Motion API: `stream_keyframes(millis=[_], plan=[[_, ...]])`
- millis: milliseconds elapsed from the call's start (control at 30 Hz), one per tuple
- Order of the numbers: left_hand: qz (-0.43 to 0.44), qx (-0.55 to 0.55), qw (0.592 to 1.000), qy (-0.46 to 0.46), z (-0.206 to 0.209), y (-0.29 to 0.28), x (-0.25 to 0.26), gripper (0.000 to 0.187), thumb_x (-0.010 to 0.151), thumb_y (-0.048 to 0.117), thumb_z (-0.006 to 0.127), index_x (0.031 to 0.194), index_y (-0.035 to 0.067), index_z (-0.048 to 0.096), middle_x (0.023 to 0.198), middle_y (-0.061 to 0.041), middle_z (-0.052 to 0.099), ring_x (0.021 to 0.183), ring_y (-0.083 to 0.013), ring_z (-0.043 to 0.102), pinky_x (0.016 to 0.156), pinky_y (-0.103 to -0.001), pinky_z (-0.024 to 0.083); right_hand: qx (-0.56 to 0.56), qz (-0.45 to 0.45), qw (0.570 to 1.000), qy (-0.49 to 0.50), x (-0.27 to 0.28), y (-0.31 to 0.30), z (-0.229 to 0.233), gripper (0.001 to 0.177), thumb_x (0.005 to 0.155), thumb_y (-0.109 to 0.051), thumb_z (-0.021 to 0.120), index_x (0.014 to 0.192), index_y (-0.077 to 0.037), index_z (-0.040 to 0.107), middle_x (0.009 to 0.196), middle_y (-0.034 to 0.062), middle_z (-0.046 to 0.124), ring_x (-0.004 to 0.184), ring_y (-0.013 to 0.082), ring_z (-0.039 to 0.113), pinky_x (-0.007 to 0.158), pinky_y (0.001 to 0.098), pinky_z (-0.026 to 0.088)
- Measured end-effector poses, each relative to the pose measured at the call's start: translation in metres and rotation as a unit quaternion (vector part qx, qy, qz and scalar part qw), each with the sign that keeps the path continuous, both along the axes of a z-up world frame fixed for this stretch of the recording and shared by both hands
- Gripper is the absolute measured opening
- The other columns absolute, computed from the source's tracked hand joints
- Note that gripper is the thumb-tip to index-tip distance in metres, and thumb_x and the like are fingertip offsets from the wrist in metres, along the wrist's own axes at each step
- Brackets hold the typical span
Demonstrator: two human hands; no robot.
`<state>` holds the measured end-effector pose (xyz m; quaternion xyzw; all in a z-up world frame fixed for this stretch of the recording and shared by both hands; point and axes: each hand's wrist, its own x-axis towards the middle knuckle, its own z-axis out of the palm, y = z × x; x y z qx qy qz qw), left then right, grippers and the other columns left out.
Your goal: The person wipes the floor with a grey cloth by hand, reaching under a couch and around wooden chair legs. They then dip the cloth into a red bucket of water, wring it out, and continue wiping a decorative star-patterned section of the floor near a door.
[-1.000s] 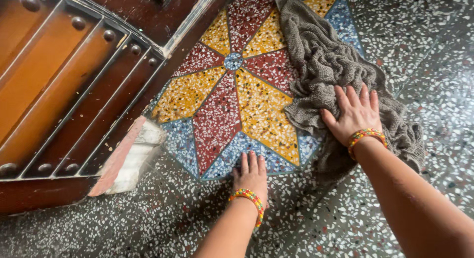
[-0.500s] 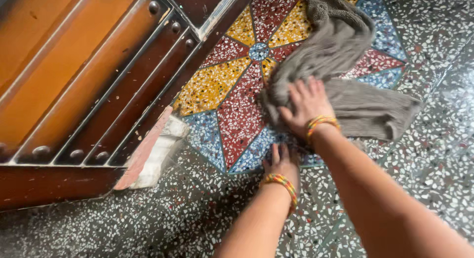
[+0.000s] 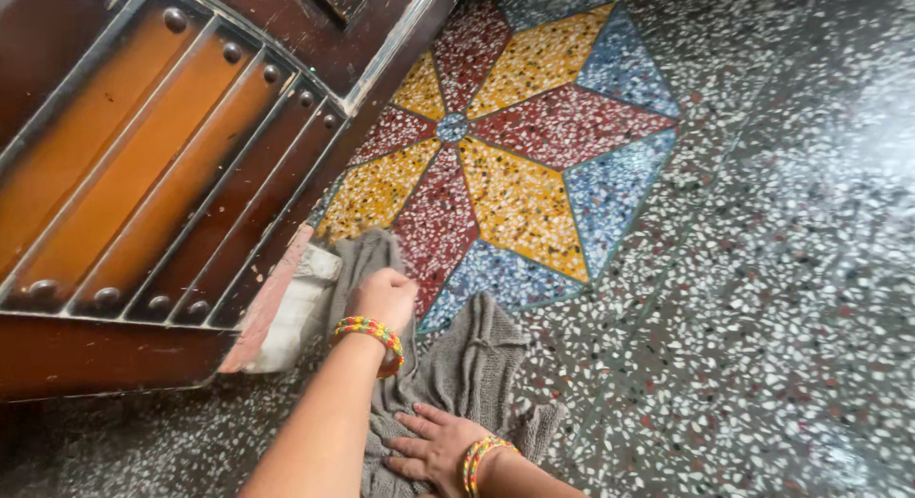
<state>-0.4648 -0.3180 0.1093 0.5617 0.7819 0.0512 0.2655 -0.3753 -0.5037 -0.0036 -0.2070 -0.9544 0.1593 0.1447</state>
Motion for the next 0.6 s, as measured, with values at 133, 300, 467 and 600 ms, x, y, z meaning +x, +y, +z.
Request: stream_keyframes(millis=[133,300,467,600], plan=[[-0.043,0.036,0.998,0.01,-0.017,-0.021,0.059,0.021,0.087,0.028,0.062,0.095,0.018,0.079,0.104,-0.014,0.075,0.103,-0.0365,0.069,0.093,-0.046,0.053,-0.127,-0.193,0.972,-0.036,0.067,0.016,0.014,0.069,0.092,-0.049,0.057,0.149,-0.012,0.047,0.157,0.0109,0.043,0.153,0.0351,0.025,0.12,0.0507,0.023],[-0.116,0.025,0.993,0.007,-0.035,-0.042,0.119,0.023,0.087,0.03,0.065,0.101,0.015,0.076,0.12,-0.013,0.069,0.11,-0.035,0.065,0.097,-0.046,0.052,-0.13,-0.515,0.845,-0.061,0.217,0.029,0.033,0.067,0.089,-0.047,0.058,0.148,-0.016,0.046,0.154,0.0076,0.043,0.15,0.0317,0.025,0.116,0.0476,0.028],[-0.185,0.022,0.983,-0.005,-0.049,-0.057,0.149,0.029,0.086,0.031,0.067,0.108,0.013,0.074,0.124,-0.013,0.068,0.116,-0.0324,0.064,0.101,-0.045,0.051,-0.084,-0.745,0.651,-0.117,0.373,-0.044,0.008,0.072,0.093,-0.055,0.048,0.153,-0.016,0.041,0.159,0.0076,0.039,0.152,0.0291,0.024,0.124,0.0461,0.017],[-0.215,0.0,0.977,-0.004,-0.053,-0.053,0.147,0.034,0.086,0.034,0.069,0.112,0.013,0.073,0.126,-0.013,0.068,0.119,-0.0319,0.063,0.103,-0.044,0.05,-0.09,-0.825,0.545,-0.122,0.444,-0.125,-0.016,0.075,0.093,-0.058,0.041,0.157,-0.018,0.036,0.165,0.0096,0.032,0.153,0.0333,0.019,0.122,0.0493,0.013]])
